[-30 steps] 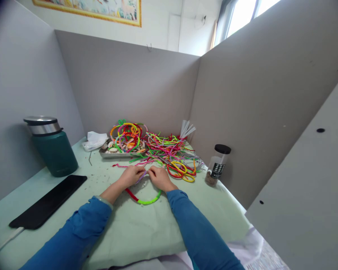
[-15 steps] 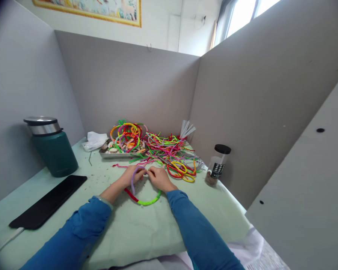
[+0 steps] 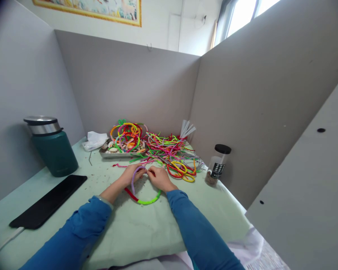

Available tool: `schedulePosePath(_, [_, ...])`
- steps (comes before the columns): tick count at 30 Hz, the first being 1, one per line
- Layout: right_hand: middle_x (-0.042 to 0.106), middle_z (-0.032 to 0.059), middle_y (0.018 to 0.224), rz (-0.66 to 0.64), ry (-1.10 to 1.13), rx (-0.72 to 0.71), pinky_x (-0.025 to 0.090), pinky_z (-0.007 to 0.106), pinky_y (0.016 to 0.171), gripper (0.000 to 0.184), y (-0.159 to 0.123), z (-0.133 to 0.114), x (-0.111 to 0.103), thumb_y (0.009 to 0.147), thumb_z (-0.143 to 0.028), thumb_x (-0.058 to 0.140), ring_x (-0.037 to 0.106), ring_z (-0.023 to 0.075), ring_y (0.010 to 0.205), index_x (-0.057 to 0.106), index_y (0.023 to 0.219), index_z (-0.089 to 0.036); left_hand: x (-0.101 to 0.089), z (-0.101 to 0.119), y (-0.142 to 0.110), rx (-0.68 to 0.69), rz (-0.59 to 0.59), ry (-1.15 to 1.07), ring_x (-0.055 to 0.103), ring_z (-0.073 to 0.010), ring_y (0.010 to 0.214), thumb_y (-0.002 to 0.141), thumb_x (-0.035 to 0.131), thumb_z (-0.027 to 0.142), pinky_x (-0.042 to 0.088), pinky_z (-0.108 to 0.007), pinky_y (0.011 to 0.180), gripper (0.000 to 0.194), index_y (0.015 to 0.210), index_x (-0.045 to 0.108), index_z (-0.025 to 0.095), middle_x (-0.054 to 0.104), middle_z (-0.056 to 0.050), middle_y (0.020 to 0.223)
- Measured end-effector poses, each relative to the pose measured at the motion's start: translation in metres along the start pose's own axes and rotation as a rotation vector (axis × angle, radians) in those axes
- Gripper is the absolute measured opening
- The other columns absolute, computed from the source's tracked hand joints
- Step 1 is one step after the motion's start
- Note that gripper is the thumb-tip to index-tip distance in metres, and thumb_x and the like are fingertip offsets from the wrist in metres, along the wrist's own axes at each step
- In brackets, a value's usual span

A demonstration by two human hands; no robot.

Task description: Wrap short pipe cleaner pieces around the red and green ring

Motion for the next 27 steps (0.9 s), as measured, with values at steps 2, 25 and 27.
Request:
schedulePosePath(2, [0.061,0.0004,0.068,-0.003,-0.002,0.005,0.034,0.022,0.059,0.016,-0.0001,-0.0004,-0.0002,0.085,-0.026,0.049,0.05,0.011,0.061,0.062,0.078,-0.018,-0.0007,0.0008,-0.0003,0.01,0.002,-0.011,0.054,-0.0135,0.061,0.078,0.048,0.034,0.035,-0.021,0.057,0.025,0.07,0.062,0.015,0.062,-0.003,0.061])
schedulePosePath(25, [0.061,0.0007,0.068,-0.003,-0.007,0.017,0.034,0.022,0.058,0.017,-0.0013,-0.0005,-0.0002,0.085,-0.029,0.051,0.05,0.0111,0.06,0.062,0.078,-0.018,-0.0064,0.0053,-0.0037,-0.09,-0.051,-0.091,0.055,-0.0136,0.061,0.071,0.048,0.024,0.038,-0.021,0.057,0.022,0.075,0.065,0.012,0.064,-0.004,0.064])
schedulePosePath(27, [0.061,0.0007,0.068,-0.004,-0.008,0.015,0.034,0.022,0.058,0.017,-0.0013,-0.0008,-0.0002,0.085,-0.029,0.051,0.05,0.0111,0.061,0.062,0.078,-0.018,-0.0064,0.0054,-0.0037,-0.091,-0.049,-0.092,0.055,-0.0136,0.061,0.071,0.048,0.023,0.038,-0.022,0.057,0.021,0.075,0.065,0.012,0.064,-0.004,0.064])
Point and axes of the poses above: each hand's wrist, its own y-axis towards the middle knuckle, its own x-axis out of the palm, z = x × y, the point moved 6 cm from there along y, towards the middle knuckle
